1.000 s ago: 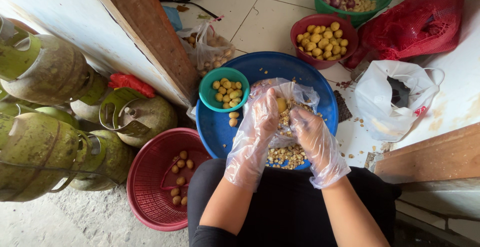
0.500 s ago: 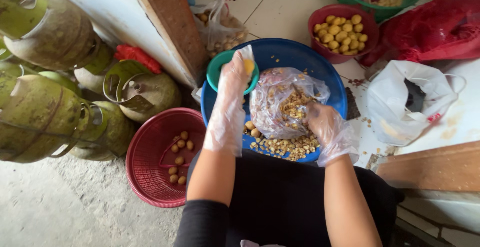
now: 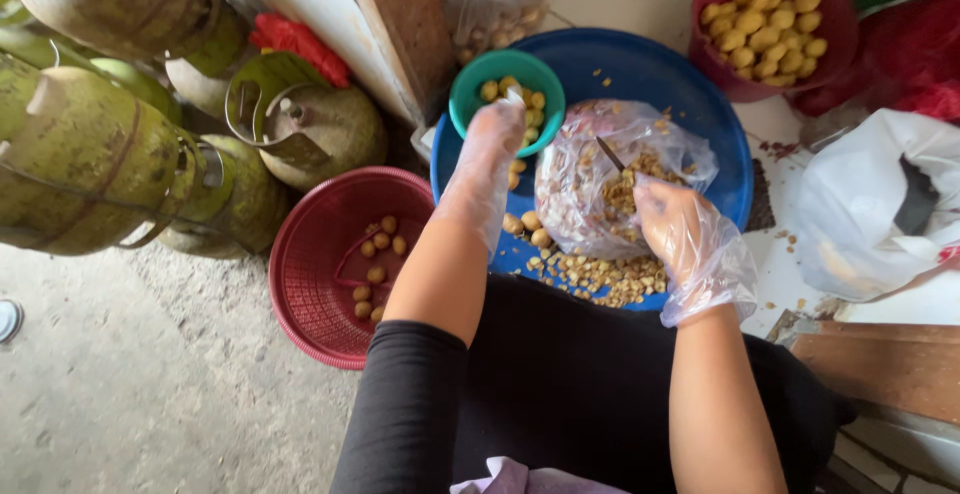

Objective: The person sits on the floor and uses a knife to peel small round nuts, placing the peeled items into a small bowl and the shells into a larger blue basin. The person handles the nuts one at a time and continues the peeling process throughout the clip.

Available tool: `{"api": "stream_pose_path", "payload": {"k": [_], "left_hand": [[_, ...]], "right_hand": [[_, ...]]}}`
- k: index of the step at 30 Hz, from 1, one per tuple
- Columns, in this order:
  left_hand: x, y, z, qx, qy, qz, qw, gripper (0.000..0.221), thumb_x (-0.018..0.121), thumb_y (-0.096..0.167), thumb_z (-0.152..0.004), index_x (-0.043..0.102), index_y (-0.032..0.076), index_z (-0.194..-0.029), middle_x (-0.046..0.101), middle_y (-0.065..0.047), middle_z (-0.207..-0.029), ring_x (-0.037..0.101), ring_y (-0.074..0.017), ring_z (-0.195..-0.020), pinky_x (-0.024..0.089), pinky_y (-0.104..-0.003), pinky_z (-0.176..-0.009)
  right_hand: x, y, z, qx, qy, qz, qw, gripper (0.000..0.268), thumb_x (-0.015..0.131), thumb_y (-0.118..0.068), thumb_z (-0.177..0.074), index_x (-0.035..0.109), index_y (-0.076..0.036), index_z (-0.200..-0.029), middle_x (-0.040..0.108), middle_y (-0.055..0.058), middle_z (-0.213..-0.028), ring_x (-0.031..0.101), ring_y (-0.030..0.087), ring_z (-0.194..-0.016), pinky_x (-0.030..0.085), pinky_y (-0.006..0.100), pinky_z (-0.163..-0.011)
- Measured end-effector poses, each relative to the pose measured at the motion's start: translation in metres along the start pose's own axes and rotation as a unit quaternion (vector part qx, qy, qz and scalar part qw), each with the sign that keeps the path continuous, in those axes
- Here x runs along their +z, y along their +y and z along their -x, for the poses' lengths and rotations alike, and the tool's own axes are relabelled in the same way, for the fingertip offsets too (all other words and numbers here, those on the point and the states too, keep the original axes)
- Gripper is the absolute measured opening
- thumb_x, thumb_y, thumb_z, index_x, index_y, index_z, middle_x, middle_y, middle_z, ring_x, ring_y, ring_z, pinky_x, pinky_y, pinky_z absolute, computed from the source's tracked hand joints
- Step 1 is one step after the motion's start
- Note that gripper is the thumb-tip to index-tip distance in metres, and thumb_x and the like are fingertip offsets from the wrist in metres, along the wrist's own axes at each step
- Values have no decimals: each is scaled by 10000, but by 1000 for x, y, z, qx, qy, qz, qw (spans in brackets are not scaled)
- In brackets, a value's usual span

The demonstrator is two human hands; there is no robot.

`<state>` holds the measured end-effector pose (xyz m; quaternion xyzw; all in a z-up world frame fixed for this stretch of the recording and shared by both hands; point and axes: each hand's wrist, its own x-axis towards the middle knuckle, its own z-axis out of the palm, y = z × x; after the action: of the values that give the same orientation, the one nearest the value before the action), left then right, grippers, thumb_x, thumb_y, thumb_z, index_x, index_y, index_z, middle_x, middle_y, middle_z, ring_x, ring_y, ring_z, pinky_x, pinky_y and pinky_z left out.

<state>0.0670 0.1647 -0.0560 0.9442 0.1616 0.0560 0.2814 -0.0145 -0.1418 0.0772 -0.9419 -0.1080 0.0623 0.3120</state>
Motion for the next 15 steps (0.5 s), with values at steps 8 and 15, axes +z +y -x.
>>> {"api": "stream_pose_path", "payload": {"k": [8,15], "left_hand": [[54,-18,54,-156,-175,-22,972,353,486,293,-1053,737,74,-1169,696,-180,-1220,641,-353,-1181,530,-403,-964],[47,16,66,-239,-230,19,943,280,642,263,-929,750,133,-1152,702,-93,-1242,644,-299,-1201,535,-372,-978]], "right_hand": [[1,-39,8,-24,7,2,1000,304,621,-345,-983,766,-182,-1194,767,105,-868,732,343,-893,547,422,-795],[-2,-52,11,-18,-3,14,1000,308,639,-358,-969,767,-198,-1199,765,101,-899,727,355,-903,547,433,-791]]}}
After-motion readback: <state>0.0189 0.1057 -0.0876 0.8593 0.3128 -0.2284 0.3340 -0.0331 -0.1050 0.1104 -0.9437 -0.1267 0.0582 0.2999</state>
